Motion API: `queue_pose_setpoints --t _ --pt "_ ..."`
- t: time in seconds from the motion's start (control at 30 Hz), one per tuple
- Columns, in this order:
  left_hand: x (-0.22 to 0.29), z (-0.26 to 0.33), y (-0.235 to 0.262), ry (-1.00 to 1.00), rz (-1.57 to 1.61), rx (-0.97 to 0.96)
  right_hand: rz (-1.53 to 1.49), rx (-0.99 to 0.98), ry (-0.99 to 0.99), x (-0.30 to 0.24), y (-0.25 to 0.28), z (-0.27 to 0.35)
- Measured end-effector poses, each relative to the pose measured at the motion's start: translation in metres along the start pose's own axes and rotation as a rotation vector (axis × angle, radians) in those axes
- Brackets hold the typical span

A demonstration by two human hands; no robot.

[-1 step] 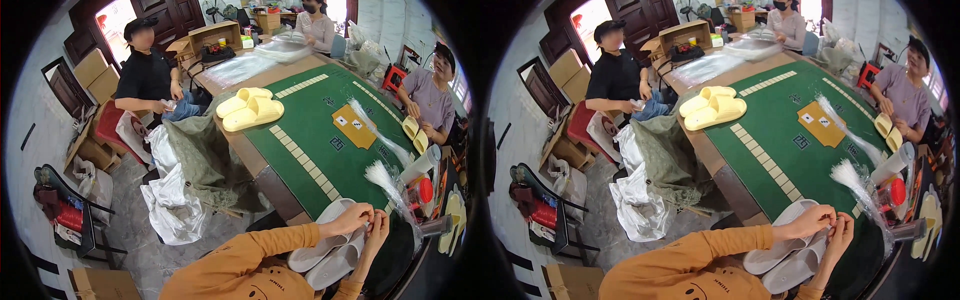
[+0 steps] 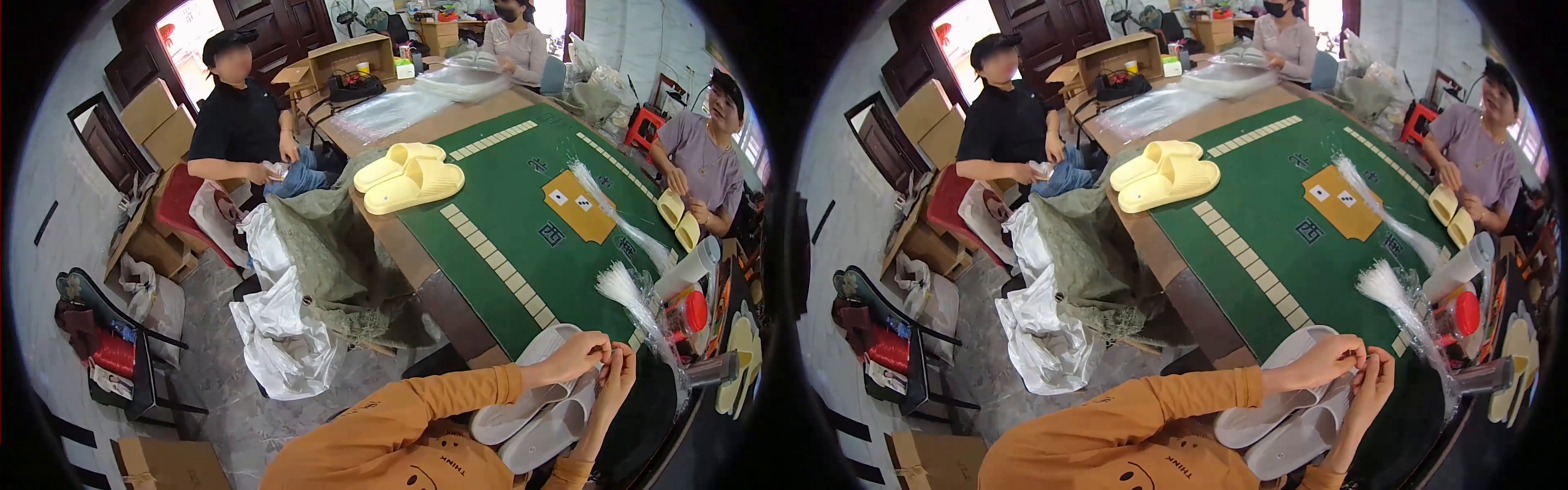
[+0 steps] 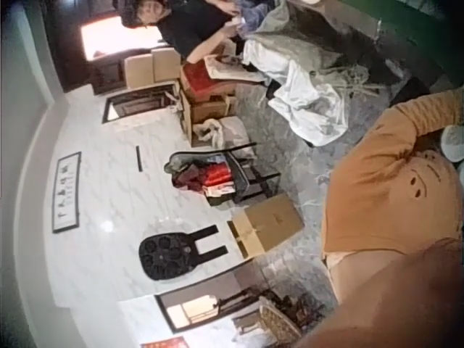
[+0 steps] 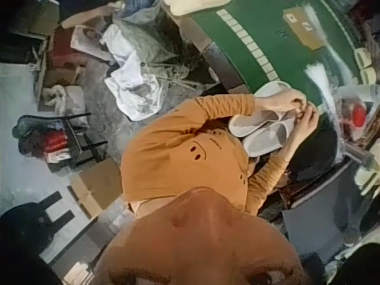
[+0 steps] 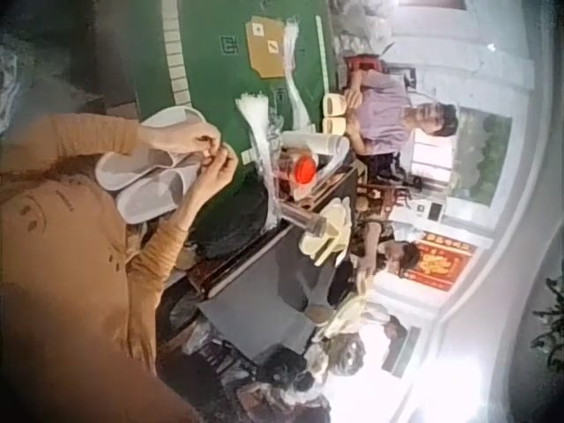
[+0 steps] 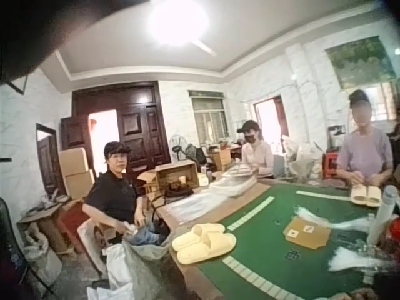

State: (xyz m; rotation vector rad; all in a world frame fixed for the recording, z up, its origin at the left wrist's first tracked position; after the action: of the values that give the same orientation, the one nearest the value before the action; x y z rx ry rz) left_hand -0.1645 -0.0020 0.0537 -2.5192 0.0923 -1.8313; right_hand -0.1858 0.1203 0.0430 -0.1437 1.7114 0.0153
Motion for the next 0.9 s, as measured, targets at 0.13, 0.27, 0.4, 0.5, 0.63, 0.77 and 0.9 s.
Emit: queue_pose_setpoints --t 0.13,0.27,0.4,0.5,0.63,0.77,0.9 --pt "-0.001 0.001 0.001 -0.01 -0.005 0.008 0.036 -0.017 0.003 0.0 -0.003 0.0" --pt "0.004 0.001 0.002 0.022 0.025 0.007 0.042 -0.032 0.007 0.001 -0.002 -0.001" --pt "-0.002 0.0 0.0 0.05 0.02 -0.013 0.046 -0.017 -0.001 0.002 -0.001 -0.002" --pt "0.004 -0.001 0.0 -0.089 0.013 0.033 0.087 0.001 0.014 0.002 0.001 -0.003" --pt "-0.005 -0.001 -0.001 -0.021 0.07 0.025 0.118 -0.024 0.002 0.001 0.0 -0.001" --pt "-0.005 -0.002 -0.001 -0.042 0.014 0.02 0.19 -0.02 0.054 -0.004 -0.001 -0.001" --pt "0.003 -0.002 -0.002 -0.045 0.09 -0.019 0.051 -0.034 0.037 0.0 0.001 -0.001"
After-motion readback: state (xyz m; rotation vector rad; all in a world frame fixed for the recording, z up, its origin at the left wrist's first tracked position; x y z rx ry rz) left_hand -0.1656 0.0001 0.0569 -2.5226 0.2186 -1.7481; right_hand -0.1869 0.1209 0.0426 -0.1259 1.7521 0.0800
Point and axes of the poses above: each hand's wrist, its own z-axis away from the middle knuckle, its own y-axis out of the back of the hand, x = y × z, the point moved 9 cm from there along -z, towards the middle knuckle
